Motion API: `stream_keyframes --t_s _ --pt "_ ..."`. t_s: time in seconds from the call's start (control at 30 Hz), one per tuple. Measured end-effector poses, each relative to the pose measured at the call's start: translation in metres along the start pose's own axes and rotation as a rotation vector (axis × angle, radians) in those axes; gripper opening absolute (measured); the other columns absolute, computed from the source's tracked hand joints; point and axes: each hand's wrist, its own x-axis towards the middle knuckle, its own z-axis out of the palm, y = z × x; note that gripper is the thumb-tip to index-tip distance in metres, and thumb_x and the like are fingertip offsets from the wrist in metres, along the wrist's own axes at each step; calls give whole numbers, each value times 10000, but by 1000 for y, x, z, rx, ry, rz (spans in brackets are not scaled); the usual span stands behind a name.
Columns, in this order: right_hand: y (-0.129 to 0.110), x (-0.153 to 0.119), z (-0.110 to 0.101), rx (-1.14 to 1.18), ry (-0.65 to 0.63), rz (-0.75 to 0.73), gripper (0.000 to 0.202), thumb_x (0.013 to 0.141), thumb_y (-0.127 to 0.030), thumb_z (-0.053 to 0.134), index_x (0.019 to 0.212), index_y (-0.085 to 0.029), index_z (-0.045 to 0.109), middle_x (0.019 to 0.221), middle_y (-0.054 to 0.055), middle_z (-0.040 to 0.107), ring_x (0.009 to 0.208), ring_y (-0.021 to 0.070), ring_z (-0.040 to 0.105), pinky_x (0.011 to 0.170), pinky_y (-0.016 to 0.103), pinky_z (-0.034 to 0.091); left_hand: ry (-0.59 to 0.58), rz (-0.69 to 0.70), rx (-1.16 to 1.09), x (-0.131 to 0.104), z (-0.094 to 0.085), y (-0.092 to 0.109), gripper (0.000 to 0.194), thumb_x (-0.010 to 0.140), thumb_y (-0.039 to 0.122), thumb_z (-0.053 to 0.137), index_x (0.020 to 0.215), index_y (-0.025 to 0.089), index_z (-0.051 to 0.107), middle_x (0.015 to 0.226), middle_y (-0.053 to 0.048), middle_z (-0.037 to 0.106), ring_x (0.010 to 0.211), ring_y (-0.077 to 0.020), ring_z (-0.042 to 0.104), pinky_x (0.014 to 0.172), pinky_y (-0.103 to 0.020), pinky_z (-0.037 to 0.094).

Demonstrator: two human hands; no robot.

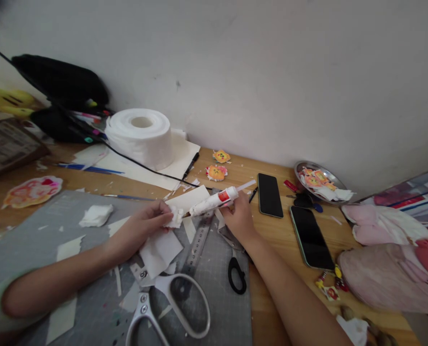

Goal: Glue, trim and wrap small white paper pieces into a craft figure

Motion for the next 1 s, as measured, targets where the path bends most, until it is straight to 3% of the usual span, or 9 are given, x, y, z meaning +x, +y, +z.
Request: stream_keyframes --t_s 0.33,0.43,0.6,0.77,1.0 --pt "1 3 2 19 70 68 143 669 -241 558 797 -186 526 760 40 580 711 203 546 636 341 451 -64 -3 -30 1 1 0 206 651 335 572 622 184 435 530 66 461 479 -95 420 466 -199 324" --pt "0 7 2 65 143 137 262 686 -274 561 914 -168 487 796 53 592 708 194 562 653 336 459 -75 -5 -30 2 1 -1 205 655 337 567 625 182 435 529 62 464 484 -97 422 469 -199 325" --pt "-2 14 -1 192 246 232 522 640 -370 643 1059 -167 406 982 101 574 878 203 562 779 338 440 -90 14 -55 4 1 -4 208 646 333 574 625 181 433 538 63 466 484 -89 420 466 -192 324" --pt "2 16 -1 164 254 261 413 656 -379 627 969 -167 459 908 75 583 799 187 561 732 328 448 -109 26 -47 3 1 -4 220 650 363 572 630 184 445 535 64 464 466 -86 409 447 -188 310" --pt "12 17 2 137 252 229 337 736 -344 533 1012 -157 484 967 96 576 861 193 545 757 339 429 -130 56 -5 5 0 -8 231 667 373 583 641 179 460 540 60 455 481 -84 403 442 -180 303"
